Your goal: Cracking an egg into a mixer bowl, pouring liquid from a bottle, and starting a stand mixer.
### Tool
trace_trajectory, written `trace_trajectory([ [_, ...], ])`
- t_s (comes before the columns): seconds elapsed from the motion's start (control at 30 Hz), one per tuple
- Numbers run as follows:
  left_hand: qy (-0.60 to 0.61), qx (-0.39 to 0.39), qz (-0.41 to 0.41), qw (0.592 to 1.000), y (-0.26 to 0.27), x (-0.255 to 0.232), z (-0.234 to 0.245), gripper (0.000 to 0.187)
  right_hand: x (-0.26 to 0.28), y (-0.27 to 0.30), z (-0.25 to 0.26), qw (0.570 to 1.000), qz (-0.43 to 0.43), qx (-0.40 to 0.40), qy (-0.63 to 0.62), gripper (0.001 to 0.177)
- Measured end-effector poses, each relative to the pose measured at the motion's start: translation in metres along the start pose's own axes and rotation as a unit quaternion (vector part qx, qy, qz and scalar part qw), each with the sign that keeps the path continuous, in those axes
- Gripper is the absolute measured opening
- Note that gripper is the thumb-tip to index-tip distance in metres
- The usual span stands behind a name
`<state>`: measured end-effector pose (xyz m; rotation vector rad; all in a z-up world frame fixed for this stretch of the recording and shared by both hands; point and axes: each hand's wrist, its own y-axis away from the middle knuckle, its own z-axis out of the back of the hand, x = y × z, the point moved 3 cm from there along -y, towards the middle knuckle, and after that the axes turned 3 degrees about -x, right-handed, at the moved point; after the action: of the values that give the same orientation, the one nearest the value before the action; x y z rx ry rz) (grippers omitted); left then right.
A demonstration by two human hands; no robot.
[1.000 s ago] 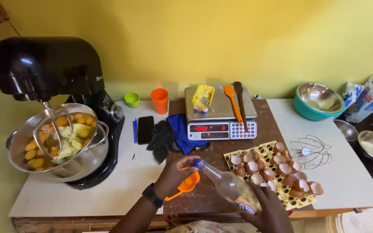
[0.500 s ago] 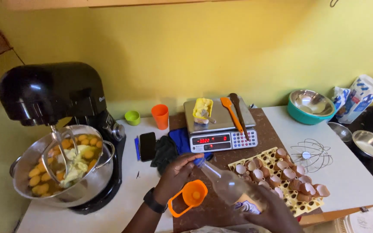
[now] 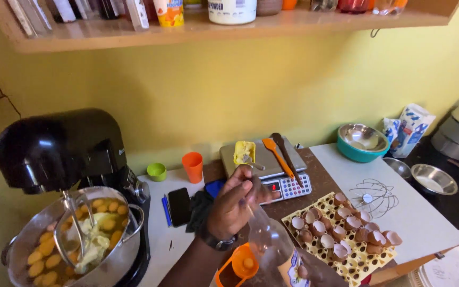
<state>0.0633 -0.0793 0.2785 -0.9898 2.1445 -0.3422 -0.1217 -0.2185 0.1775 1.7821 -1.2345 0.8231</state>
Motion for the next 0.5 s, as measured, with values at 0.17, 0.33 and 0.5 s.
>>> trace_trajectory([
  [0.17, -0.151, -0.162, -0.036, 0.975, -0.005, -0.002, 0.007, 0.034, 0.011, -0.007, 0.005, 0.958, 0.017, -0.214, 0.192, 0.093],
  [0.33, -0.233, -0.219, -0.038, 0.947, 0.008, -0.007, 0.001, 0.029, 0.009, 0.006, 0.005, 0.917, 0.035, -0.378, 0.12, 0.101],
  [0.5, -0.267, -0.246, 0.111, 0.925, -0.012, -0.025, -0.021, 0.034, -0.001, 0.008, 0.017, 0.75, 0.167, -0.413, 0.49, 0.113],
])
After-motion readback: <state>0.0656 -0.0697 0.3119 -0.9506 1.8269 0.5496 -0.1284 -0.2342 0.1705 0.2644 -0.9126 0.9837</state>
